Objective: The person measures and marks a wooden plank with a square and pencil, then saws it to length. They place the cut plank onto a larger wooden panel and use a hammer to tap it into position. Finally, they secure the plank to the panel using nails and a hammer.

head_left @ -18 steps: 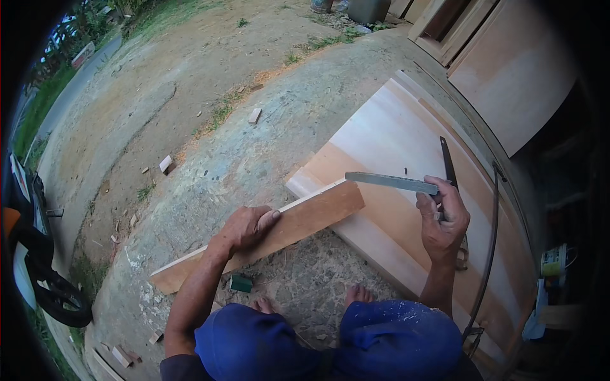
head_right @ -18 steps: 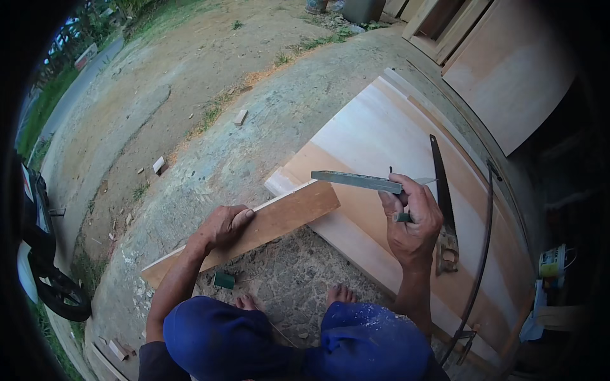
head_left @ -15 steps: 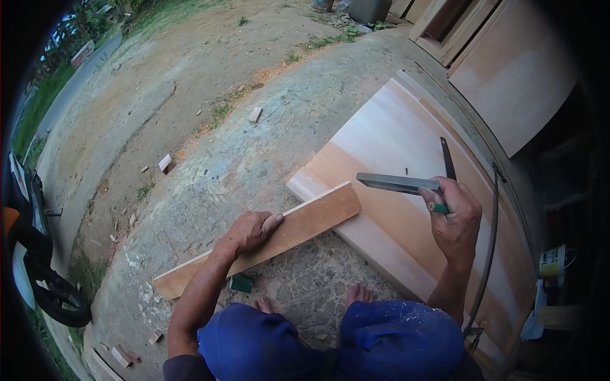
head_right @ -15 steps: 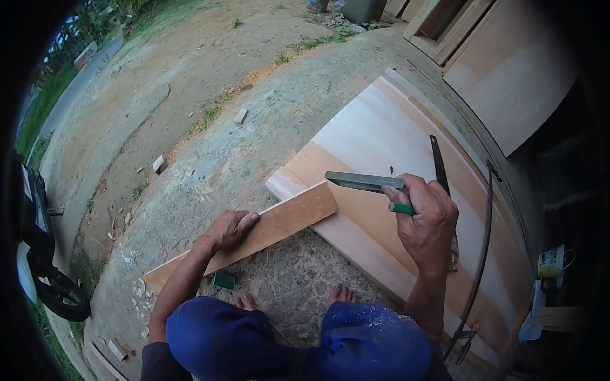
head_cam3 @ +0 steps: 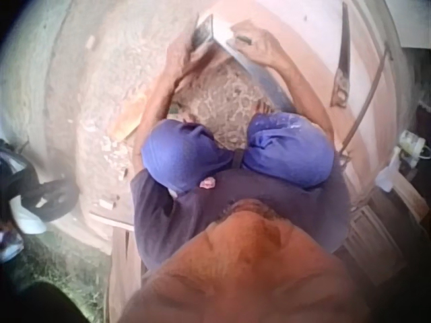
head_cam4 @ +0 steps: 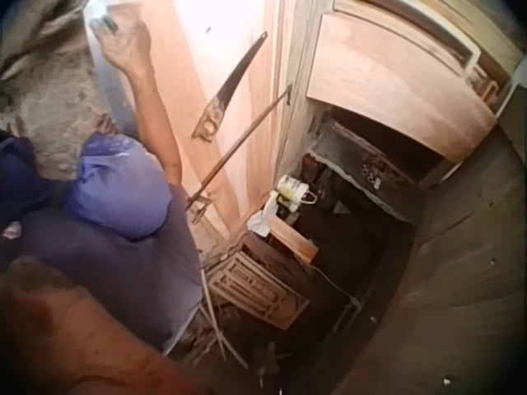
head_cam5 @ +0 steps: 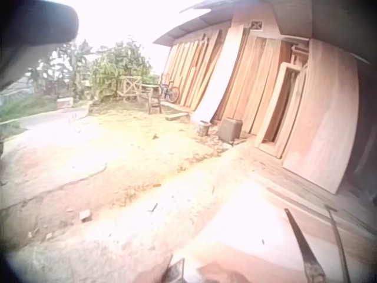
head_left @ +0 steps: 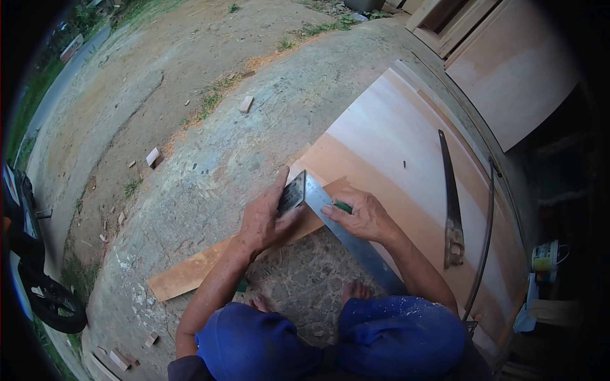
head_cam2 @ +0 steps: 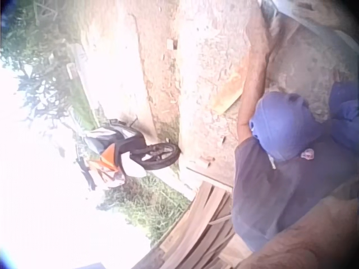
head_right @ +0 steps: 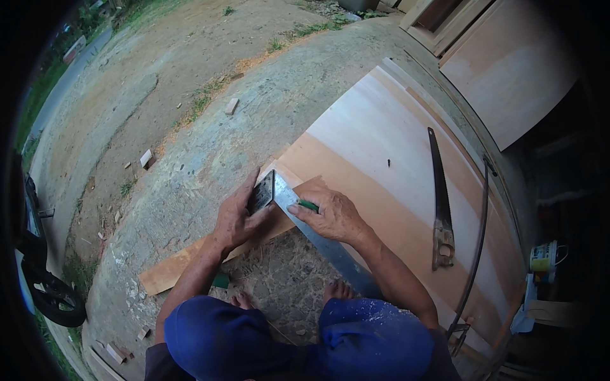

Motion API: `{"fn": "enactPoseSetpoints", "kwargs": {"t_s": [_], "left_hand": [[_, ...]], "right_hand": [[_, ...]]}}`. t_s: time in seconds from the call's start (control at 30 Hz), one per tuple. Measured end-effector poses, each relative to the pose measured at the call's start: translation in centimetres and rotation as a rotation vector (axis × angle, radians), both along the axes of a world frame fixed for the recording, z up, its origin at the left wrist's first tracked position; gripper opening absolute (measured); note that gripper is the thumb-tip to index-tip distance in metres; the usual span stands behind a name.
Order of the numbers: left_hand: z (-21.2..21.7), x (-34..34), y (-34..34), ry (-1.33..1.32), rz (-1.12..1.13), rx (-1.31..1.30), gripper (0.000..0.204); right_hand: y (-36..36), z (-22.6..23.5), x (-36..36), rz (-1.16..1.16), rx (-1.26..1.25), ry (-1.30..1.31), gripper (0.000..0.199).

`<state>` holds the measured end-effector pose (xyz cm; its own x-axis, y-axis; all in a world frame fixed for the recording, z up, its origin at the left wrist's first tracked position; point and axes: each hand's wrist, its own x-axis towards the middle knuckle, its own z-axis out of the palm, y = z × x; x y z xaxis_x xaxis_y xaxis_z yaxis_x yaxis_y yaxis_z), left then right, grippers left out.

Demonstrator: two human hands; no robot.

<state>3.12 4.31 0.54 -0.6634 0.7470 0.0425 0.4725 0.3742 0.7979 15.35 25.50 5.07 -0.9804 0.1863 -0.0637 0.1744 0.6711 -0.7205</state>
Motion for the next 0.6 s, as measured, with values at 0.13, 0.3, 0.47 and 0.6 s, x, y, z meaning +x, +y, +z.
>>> {"fn": "enactPoseSetpoints", "kwargs": {"t_s": [0.13,0.3,0.47,0.6], "left_hand": [[-1.2,-0.8,0.5,0.179,0.021,-0.116,0.070],[-2.3,0.3,1.4,0.314,0.124,-0.206,0.062],[-4.5,-0.4,1.3,0.350,0.216,-0.046,0.060],[-4.1,0.3,1.0,0.267,0.150,-0.057,0.060]], "right_hand": [[-1.3,-4.2,4.8,-0.211,-0.263,-0.101,0.038],[0.1,-6.7,5.8,-0.372,-0.481,-0.119,0.037],[1.0,-5.3,4.8,-0.270,-0.277,-0.263,0.035],[2.5,-5.2,6.6,-0.365,-0.447,-0.314,0.037]]}}
